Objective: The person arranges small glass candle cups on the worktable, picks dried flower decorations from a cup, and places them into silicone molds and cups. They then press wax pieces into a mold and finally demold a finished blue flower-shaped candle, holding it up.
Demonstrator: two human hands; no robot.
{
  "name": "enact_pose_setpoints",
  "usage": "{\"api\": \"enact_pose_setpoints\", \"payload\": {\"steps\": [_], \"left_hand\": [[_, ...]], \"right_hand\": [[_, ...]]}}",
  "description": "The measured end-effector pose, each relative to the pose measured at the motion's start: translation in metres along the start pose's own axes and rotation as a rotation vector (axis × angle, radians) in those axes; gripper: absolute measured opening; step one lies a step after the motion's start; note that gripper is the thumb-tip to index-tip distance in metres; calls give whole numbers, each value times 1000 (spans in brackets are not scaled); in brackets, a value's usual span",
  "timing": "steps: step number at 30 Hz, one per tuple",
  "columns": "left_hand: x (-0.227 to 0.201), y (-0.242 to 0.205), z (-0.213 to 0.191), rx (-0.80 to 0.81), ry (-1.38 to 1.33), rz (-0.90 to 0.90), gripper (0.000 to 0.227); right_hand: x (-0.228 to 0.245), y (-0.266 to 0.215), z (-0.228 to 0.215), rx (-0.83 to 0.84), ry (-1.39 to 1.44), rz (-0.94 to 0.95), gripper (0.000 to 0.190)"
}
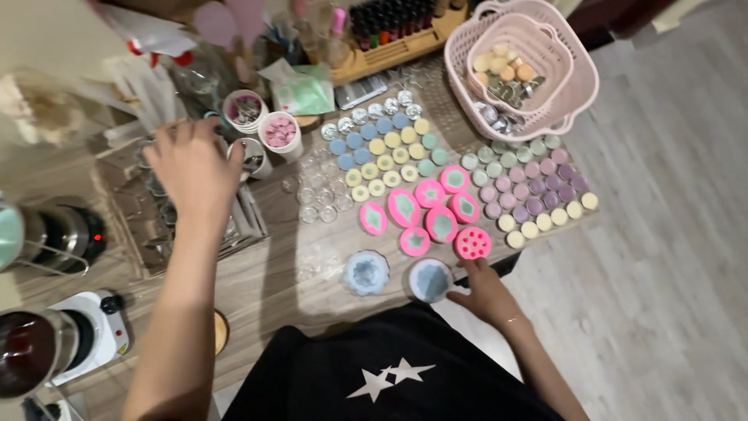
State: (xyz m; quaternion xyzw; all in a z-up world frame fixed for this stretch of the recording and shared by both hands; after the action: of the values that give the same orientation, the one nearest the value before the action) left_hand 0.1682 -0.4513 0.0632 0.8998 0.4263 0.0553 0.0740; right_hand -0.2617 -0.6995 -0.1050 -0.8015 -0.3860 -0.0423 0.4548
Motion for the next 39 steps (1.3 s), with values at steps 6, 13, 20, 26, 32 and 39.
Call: {"api": "enact_pose_setpoints", "payload": {"steps": [6, 13, 20, 26, 32, 39], "left_hand": [[-77, -78, -30, -124, -377, 12, 31], [-136, -136, 12, -9, -580, -2, 28], [-150, -142, 14, 63, -832, -68, 30], [-177, -149, 52, 474, -1055, -153, 37], [-211, -155, 71, 763, -1606, -135, 49], [-197, -116, 7, 587, -1871, -138, 55]], "right_hand": [[35, -1, 32, -1, -84, 73, 124], [40, 12, 40, -197, 41, -76, 120], [36, 16, 33, -164, 135, -117, 107], [87, -24, -31, -263, 173, -168, 102], [140, -60, -95, -421, 118, -395, 102], [187, -74, -128, -508, -21, -671, 109]]}}
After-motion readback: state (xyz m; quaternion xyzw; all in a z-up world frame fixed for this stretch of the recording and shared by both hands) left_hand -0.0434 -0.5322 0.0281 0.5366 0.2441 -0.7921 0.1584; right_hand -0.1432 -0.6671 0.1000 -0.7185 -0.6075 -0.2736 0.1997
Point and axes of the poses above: each hand's wrist, its own y-axis towards the middle knuckle, its own z-axis out of the palm, x = y × z, the point moved 5 cm from there along y, towards the middle knuckle, and after that the axes turned 14 degrees about x, right-handed, at the moved point
